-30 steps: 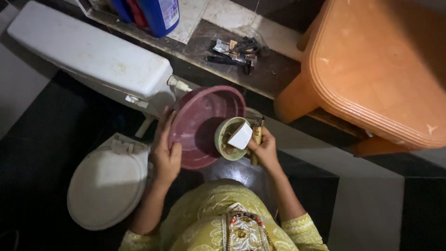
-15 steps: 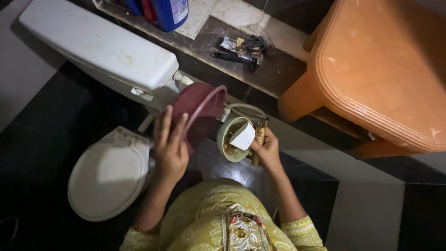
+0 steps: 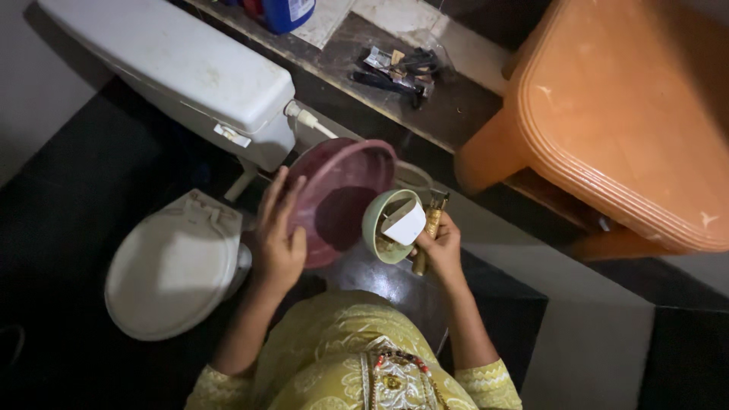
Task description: The person empties a small bowl and bucket of various items, placing a razor, soap, and containers onto a bathroom shelf.
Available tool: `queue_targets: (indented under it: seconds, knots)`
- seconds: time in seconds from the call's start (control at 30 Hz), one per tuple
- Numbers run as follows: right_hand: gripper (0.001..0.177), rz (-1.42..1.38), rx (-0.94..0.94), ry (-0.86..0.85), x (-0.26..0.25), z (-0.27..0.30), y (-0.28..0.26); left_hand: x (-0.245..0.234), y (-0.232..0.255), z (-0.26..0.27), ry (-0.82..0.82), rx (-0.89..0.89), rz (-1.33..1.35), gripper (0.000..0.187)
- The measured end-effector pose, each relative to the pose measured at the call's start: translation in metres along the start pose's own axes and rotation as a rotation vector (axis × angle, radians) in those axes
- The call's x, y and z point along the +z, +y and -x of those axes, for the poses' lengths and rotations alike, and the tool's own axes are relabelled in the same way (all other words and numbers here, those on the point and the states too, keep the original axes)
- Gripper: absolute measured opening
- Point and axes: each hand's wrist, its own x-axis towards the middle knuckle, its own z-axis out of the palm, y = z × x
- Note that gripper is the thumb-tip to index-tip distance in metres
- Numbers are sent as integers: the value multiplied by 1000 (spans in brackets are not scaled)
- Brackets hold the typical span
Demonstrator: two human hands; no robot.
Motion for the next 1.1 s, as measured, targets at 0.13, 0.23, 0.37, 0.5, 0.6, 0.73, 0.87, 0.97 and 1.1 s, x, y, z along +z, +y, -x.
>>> queue_targets:
  seconds: [0.13,0.23,0.37,0.5,0.6,0.73,0.87,0.97,1.1]
  knots:
    - [23,77,47,58,-7,5,0,4,9,7,-27,79,-191,73]
    - [22,-20,35,33,-13,12,6,5,13,14,-10,-11,-56,72]
    - [19,-43,30,38,-25,14,15,11,16,28,-10,102,-376,72]
    - [19,-41,25,33,-23,20,16,10,13,34,13,-5,-189,74]
    - [18,-83,31,26,-24,24,15,13,16,38,17,-113,72,75]
    - [20,-87,31,41,-27,26,15,17,30,39,-58,166,-537,71]
    - [19,-48,13,36,-25,25,16,13,28,37,-55,185,-385,73]
    - [19,-19,-3,70,-19,21,16,10,16,34,-42,-77,103,76]
    - [19,58,-21,71,-17,20,14,-2,7,33,-45,-48,-13,76]
